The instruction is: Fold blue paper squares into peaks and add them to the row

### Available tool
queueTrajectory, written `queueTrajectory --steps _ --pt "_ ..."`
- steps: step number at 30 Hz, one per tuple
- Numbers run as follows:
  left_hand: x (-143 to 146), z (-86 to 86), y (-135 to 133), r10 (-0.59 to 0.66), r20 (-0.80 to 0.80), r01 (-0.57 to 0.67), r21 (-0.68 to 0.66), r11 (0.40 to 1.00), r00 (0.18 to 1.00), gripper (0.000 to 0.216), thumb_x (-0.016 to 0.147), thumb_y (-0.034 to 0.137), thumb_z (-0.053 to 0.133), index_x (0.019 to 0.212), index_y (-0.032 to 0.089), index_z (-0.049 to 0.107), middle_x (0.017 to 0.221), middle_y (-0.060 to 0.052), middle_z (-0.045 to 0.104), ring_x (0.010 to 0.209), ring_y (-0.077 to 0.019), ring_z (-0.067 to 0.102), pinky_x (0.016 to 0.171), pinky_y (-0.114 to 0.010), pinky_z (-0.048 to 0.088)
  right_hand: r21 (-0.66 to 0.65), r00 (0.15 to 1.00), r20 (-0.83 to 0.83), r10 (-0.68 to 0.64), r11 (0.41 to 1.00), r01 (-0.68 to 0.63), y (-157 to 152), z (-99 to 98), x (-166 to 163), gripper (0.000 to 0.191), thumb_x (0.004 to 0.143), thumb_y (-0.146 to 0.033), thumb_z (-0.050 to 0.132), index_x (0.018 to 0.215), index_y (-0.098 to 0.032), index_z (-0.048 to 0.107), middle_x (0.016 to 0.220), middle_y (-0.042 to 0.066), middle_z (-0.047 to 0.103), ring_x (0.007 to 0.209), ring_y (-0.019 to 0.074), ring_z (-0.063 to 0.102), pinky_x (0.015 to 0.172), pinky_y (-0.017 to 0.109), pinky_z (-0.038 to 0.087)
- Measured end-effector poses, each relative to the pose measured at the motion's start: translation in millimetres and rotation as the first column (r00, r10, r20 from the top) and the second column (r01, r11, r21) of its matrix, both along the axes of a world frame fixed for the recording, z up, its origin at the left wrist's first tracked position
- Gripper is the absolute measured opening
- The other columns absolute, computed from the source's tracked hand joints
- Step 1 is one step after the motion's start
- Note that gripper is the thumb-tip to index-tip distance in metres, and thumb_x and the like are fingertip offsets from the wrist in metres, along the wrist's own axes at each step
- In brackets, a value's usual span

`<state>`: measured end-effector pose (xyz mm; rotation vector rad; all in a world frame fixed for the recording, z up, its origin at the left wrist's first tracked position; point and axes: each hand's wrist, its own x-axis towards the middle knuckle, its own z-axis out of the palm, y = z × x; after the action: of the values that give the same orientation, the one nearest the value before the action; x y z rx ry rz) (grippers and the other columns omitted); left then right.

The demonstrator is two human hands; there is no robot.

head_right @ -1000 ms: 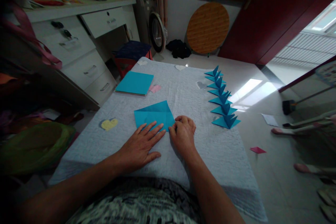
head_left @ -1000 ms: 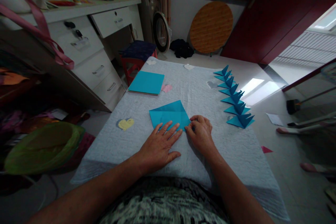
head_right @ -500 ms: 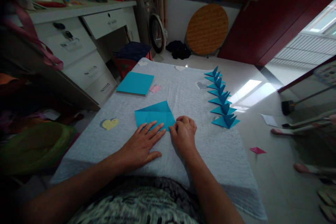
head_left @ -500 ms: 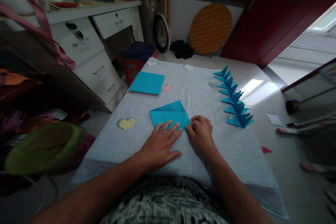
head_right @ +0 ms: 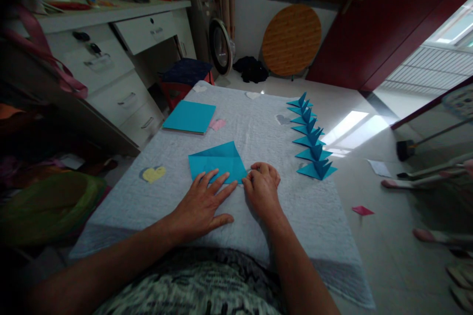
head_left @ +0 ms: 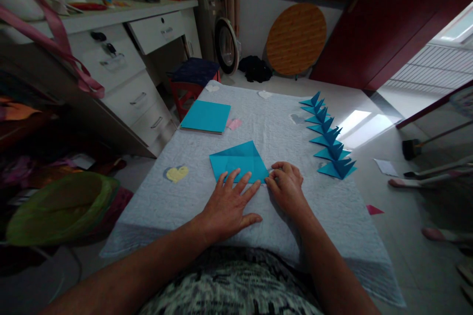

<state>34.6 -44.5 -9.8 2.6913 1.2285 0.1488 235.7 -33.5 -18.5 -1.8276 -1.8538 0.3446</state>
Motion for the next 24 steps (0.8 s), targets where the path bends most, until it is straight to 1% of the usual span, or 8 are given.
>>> queueTrajectory --steps 5,8,12,14,16,19,24 --pt "0.7 -2.4 -0.7 0.006 -0.002 -0.006 0.023 1.000 1.000 0.076 0.088 0.074 0.044 0.150 0.030 0.041 0.155 -0.011 0.041 0.140 -0.0407 0.031 0.111 -0.061 0.023 0.004 1.000 0.005 -0.026 1.000 0.026 -0.5 -0.5 6.9 0.016 0.087 -0.025 0.058 0.072 -0.021 0.064 0.115 0.008 0.063 0.113 0.0301 0.049 0.098 0.049 0.033" --pt "0.8 -3.8 -0.7 0.011 0.001 -0.011 0.032 0.999 1.000 0.076 0.088 0.074 0.044 0.149 0.030 0.042 0.155 -0.010 0.041 0.140 -0.0404 0.030 0.112 -0.061 0.023 0.004 0.998 -0.007 -0.056 0.998 0.056 -1.1 -1.2 10.6 0.017 0.088 -0.026 0.054 0.075 -0.021 0.064 0.113 0.008 0.064 0.111 0.0289 0.050 0.097 0.047 0.033" --pt "1.2 -3.5 -1.0 0.011 0.004 -0.011 0.032 0.999 1.000 0.076 0.088 0.074 0.044 0.149 0.030 0.042 0.155 -0.010 0.041 0.140 -0.0409 0.031 0.112 -0.062 0.024 0.035 0.999 0.025 -0.029 0.999 0.028 -3.2 -2.3 10.2 0.009 0.086 -0.029 0.058 0.088 -0.021 0.062 0.113 0.009 0.062 0.112 0.0287 0.050 0.100 0.046 0.032" --pt "1.5 -2.3 -1.2 0.012 0.002 -0.012 0.029 1.000 1.000 0.076 0.088 0.073 0.045 0.150 0.029 0.041 0.155 -0.011 0.042 0.140 -0.0414 0.031 0.111 -0.063 0.024 0.049 0.997 0.072 -0.022 0.999 0.019 -4.2 -2.3 7.4 0.017 0.084 -0.032 0.060 0.096 -0.020 0.059 0.112 0.010 0.061 0.112 0.0297 0.049 0.100 0.047 0.031" --pt "1.7 -1.2 -1.4 0.012 -0.002 -0.012 0.027 1.000 1.000 0.076 0.089 0.073 0.045 0.150 0.029 0.041 0.155 -0.011 0.042 0.140 -0.0416 0.031 0.112 -0.063 0.023 0.050 0.992 0.123 -0.021 0.999 0.015 -4.6 -1.9 3.9 0.023 0.084 -0.035 0.061 0.100 -0.020 0.056 0.112 0.011 0.060 0.112 0.0310 0.049 0.100 0.048 0.031" --pt "1.7 -0.7 -1.3 0.008 -0.007 -0.008 0.026 1.000 1.000 0.076 0.089 0.072 0.046 0.150 0.028 0.040 0.155 -0.011 0.041 0.140 -0.0416 0.030 0.112 -0.062 0.023 0.048 0.984 0.176 -0.016 0.999 0.008 -4.6 -0.3 0.1 0.024 0.085 -0.037 0.060 0.100 -0.020 0.054 0.112 0.012 0.059 0.111 0.0317 0.048 0.099 0.049 0.031" --pt "1.6 -2.6 -0.9 0.008 0.000 -0.008 0.042 0.999 1.000 0.077 0.088 0.074 0.045 0.150 0.029 0.040 0.155 -0.010 0.042 0.140 -0.0409 0.031 0.112 -0.061 0.024 0.026 0.979 0.202 -0.022 1.000 0.017 -4.4 2.4 -1.4 0.024 0.085 -0.037 0.059 0.100 -0.020 0.053 0.112 0.012 0.059 0.110 0.0318 0.048 0.097 0.049 0.032"
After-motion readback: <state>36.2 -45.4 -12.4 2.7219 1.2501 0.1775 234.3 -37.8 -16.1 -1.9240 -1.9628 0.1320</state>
